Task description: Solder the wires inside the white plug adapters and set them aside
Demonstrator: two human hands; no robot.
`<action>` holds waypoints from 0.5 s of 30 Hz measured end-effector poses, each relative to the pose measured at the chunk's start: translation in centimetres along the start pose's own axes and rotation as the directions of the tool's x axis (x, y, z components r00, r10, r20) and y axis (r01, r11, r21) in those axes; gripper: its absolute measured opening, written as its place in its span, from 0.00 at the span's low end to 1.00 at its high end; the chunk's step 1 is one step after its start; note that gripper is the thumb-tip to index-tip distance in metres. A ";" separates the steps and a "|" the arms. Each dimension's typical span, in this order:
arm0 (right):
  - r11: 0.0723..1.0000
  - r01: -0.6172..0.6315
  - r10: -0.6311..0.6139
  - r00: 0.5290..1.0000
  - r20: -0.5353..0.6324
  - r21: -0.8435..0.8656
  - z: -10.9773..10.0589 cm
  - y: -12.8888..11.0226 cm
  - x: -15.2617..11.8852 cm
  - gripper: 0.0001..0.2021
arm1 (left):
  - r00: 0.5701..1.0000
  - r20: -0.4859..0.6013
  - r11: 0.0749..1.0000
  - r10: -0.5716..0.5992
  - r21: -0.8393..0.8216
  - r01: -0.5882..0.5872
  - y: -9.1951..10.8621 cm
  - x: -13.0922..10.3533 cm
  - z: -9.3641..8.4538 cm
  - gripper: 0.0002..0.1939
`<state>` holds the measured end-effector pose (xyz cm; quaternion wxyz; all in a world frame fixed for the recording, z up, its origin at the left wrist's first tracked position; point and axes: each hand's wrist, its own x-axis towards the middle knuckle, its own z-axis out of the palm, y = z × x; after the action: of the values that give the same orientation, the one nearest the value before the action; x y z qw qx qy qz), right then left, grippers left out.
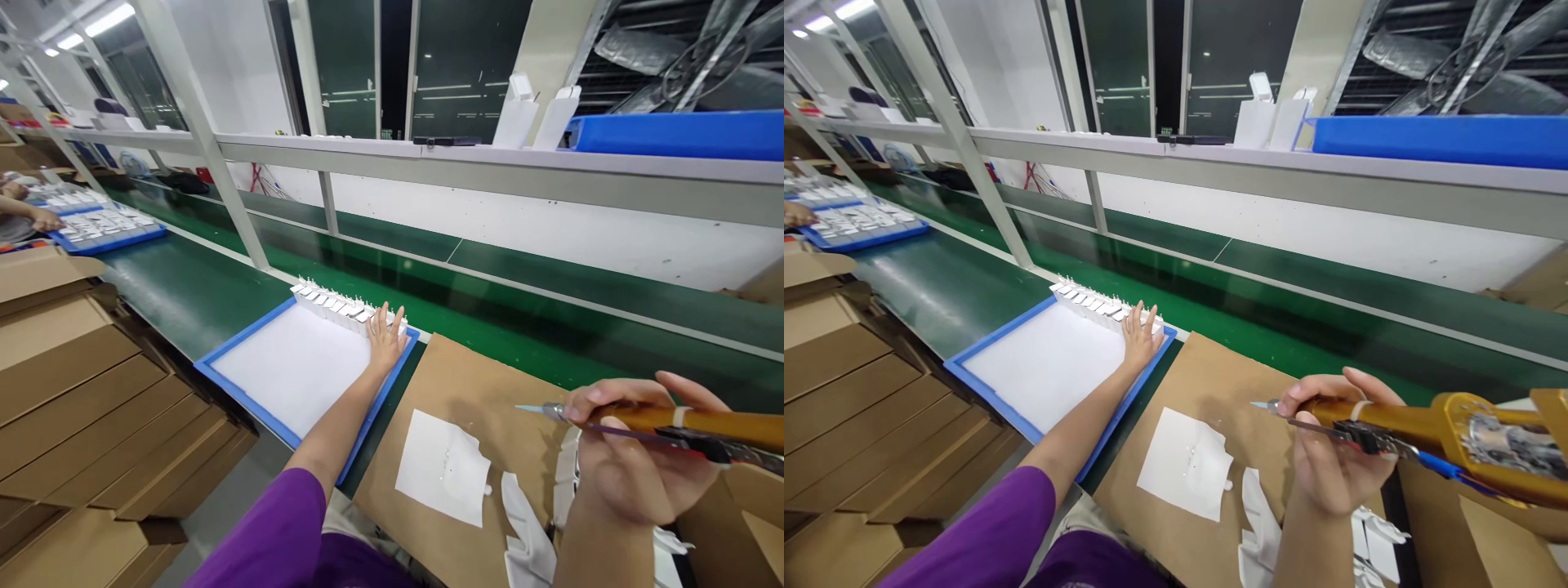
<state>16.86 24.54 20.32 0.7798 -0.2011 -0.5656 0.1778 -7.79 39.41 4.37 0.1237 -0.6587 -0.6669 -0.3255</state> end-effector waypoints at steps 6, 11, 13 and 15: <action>0.999 -0.040 0.040 0.999 -0.017 0.008 0.1 0.1 -0.2 0.21 | 0.995 0.062 0.987 -0.082 -0.130 0.089 0.2 0.6 -1.3 0.41; 0.998 -0.053 0.052 0.999 0.016 0.016 -0.1 0.0 -1.0 0.21 | 0.997 0.043 0.944 0.062 -0.327 -0.045 2.7 2.1 -4.5 0.36; 0.997 -0.078 0.076 0.995 0.071 0.028 -0.1 0.1 -1.2 0.21 | 0.965 0.117 0.884 0.235 -0.438 -0.162 5.4 2.5 -5.3 0.29; 0.997 -0.075 0.071 0.992 0.107 0.034 0.0 0.1 -1.3 0.22 | 0.882 0.235 0.798 0.409 -0.561 -0.221 9.2 2.1 -5.8 0.20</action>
<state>16.48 23.97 19.26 0.7452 -0.1973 -0.5950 0.2273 -0.75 36.85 12.47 -0.1238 -0.8169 -0.4440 -0.3467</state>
